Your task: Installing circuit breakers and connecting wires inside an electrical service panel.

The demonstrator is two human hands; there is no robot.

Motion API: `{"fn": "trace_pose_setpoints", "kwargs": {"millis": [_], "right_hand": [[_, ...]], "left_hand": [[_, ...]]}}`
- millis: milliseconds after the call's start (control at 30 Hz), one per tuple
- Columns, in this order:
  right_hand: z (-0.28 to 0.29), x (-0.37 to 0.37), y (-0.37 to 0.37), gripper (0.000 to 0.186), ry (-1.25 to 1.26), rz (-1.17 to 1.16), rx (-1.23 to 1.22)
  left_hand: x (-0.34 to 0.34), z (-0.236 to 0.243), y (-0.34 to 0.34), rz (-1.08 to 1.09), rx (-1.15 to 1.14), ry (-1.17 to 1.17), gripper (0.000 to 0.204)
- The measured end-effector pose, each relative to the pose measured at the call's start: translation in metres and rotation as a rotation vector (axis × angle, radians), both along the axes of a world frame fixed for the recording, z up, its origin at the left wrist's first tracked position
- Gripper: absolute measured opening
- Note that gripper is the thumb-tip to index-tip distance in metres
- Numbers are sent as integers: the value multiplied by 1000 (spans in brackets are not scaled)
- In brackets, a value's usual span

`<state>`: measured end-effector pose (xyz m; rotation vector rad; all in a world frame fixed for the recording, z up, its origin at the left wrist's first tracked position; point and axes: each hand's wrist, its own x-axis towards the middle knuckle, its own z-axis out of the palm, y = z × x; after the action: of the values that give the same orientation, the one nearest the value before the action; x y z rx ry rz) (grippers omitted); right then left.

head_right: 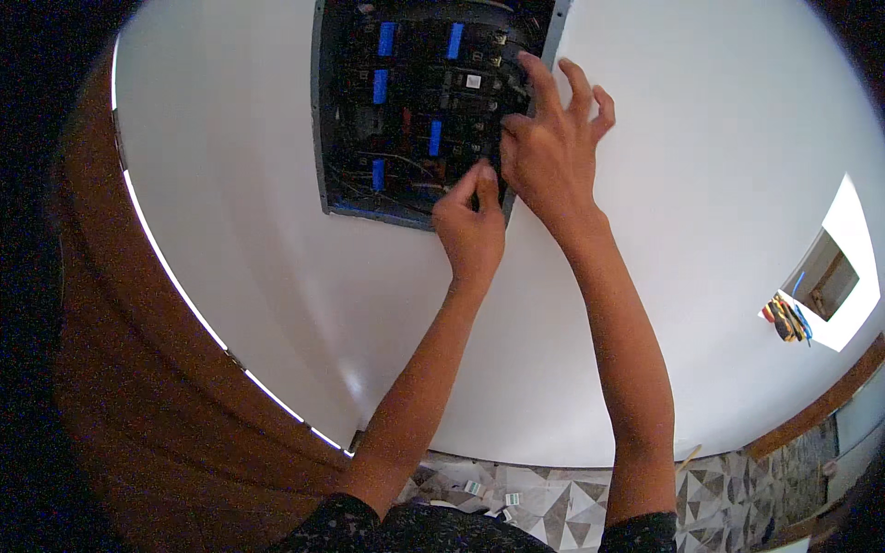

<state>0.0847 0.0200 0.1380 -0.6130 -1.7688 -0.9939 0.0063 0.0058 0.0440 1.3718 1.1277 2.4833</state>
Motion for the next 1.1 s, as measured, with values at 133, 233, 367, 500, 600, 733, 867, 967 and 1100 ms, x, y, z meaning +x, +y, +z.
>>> {"fn": "trace_pose_setpoints", "kwargs": {"millis": [133, 233, 367, 500, 600, 733, 867, 967, 1100], "right_hand": [[2, -1, 2, 7, -101, -146, -25], [3, -1, 5, 8, -108, -155, -41], [0, -2, 6, 7, -79, -159, -66], [-3, -6, 7, 7, -56, -170, -76], [-4, -8, 8, 9, -52, -215, -71], [-5, -9, 10, 11, -24, -177, -35], [-10, -10, 10, 12, -6, -162, -5], [-15, -11, 13, 12, 29, -146, 8], [-19, -12, 21, 12, 41, -140, 54]], "left_hand": [[1, 7, 14, -108, -25, -133, 30], [5, 14, 18, -228, -21, -252, 32], [3, 16, 21, -278, -76, -246, 32], [2, 12, 23, -225, 7, -156, 31], [2, 11, 22, -248, 36, -145, 30], [3, 13, 24, -228, 23, -167, 28], [2, 12, 28, -260, 15, -142, 28], [3, 11, 30, -298, 52, -166, 27], [6, 12, 29, -256, 88, -171, 26]]}}
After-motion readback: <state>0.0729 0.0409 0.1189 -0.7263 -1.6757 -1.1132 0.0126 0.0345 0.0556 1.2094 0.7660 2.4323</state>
